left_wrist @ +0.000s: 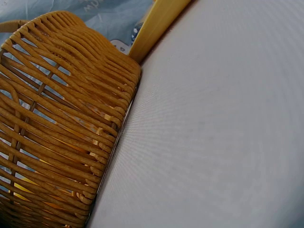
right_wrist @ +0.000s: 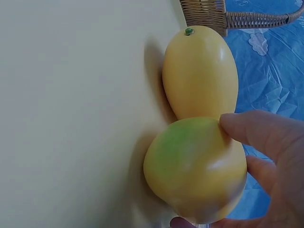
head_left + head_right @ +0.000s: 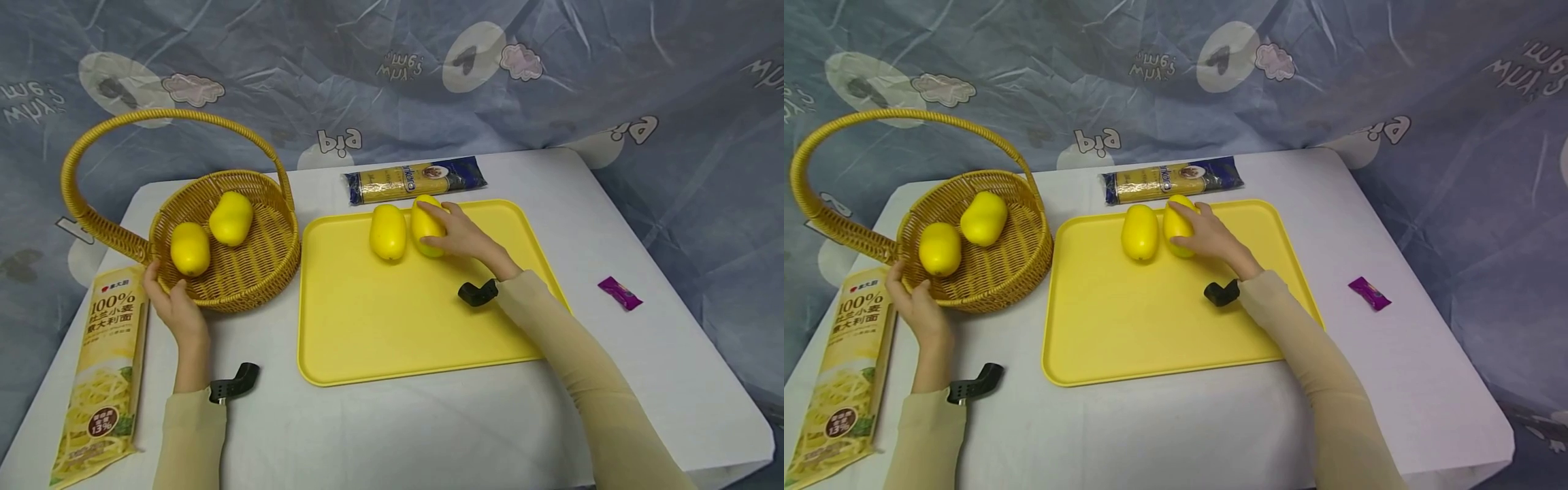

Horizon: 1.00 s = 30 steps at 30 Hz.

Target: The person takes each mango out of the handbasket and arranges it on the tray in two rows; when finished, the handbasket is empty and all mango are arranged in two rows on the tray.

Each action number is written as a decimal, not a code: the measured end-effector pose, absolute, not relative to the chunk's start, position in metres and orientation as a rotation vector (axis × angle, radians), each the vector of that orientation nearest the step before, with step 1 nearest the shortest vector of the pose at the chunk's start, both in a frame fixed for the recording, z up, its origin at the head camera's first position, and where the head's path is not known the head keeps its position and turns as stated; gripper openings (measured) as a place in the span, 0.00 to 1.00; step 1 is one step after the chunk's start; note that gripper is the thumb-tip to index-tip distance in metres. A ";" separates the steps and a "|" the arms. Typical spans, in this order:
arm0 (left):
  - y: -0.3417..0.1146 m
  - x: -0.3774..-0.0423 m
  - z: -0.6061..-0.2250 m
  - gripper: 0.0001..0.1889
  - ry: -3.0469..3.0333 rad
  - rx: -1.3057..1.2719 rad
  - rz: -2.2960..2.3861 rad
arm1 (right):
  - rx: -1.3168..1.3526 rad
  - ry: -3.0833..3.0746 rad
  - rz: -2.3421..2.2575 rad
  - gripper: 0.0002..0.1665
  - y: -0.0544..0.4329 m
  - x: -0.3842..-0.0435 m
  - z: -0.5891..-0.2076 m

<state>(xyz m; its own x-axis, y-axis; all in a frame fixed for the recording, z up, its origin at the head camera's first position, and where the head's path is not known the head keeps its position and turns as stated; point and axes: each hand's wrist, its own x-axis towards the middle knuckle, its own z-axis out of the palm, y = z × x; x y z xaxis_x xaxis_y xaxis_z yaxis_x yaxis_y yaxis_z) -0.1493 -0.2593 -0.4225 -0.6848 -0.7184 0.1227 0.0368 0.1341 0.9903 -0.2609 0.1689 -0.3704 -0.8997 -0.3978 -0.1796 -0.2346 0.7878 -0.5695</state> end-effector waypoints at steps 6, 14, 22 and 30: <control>-0.259 -0.149 -0.422 0.27 -1.805 0.655 -1.610 | -0.491 2.695 -0.798 0.43 0.169 -0.260 -0.372; -0.258 -0.149 -0.421 0.27 -1.799 0.648 -1.611 | -0.471 2.692 -0.802 0.43 0.172 -0.259 -0.373; -0.258 -0.149 -0.422 0.27 -1.802 0.638 -1.600 | -0.474 2.692 -0.826 0.43 0.174 -0.260 -0.376; -0.258 -0.149 -0.422 0.27 -1.800 0.644 -1.609 | -0.478 2.699 -0.848 0.43 0.174 -0.259 -0.376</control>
